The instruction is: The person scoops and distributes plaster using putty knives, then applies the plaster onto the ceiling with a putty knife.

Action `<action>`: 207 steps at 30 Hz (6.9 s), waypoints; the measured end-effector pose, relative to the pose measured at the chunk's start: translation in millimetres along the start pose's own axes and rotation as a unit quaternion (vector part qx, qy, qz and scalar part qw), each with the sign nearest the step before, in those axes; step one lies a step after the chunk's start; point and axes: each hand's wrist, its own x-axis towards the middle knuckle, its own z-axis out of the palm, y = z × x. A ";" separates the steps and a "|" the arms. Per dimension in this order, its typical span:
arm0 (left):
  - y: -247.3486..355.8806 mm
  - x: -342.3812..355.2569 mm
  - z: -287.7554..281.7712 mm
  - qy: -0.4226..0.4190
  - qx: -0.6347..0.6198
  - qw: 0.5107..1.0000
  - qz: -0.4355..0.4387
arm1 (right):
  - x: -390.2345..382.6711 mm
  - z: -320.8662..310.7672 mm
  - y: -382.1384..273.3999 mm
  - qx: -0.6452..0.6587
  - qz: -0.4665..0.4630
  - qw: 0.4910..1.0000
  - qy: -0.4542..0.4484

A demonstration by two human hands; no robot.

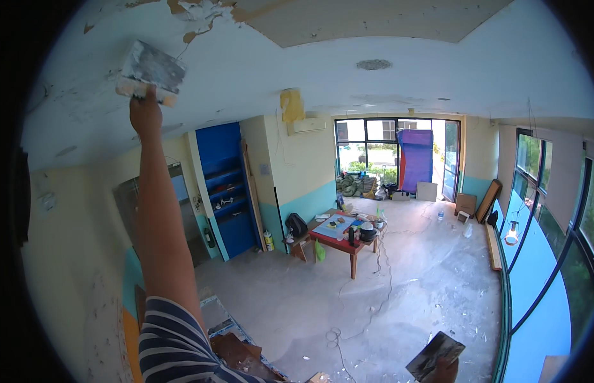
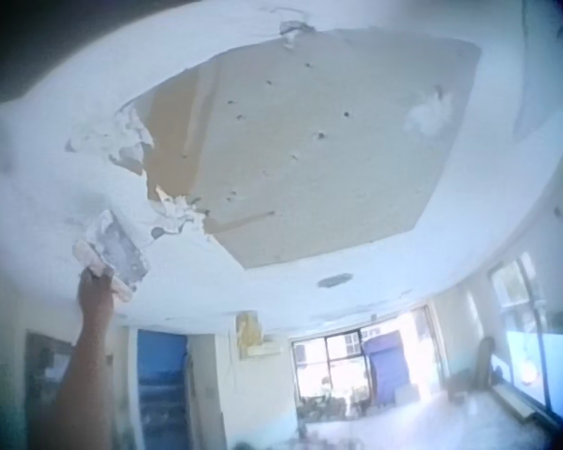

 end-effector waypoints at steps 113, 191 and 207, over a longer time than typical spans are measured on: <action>-210.6 -735.3 -642.3 -0.798 0.435 0.284 -0.304 | -33.9 -185.8 35.9 0.216 0.327 0.920 0.018; 732.2 -825.2 -557.0 -0.602 -0.798 0.023 0.038 | -207.6 -502.3 -96.1 0.413 -0.186 0.754 0.476; 485.7 -809.9 -364.5 -0.654 -0.649 0.370 0.115 | -68.9 -338.6 -62.4 0.454 -0.016 0.870 0.190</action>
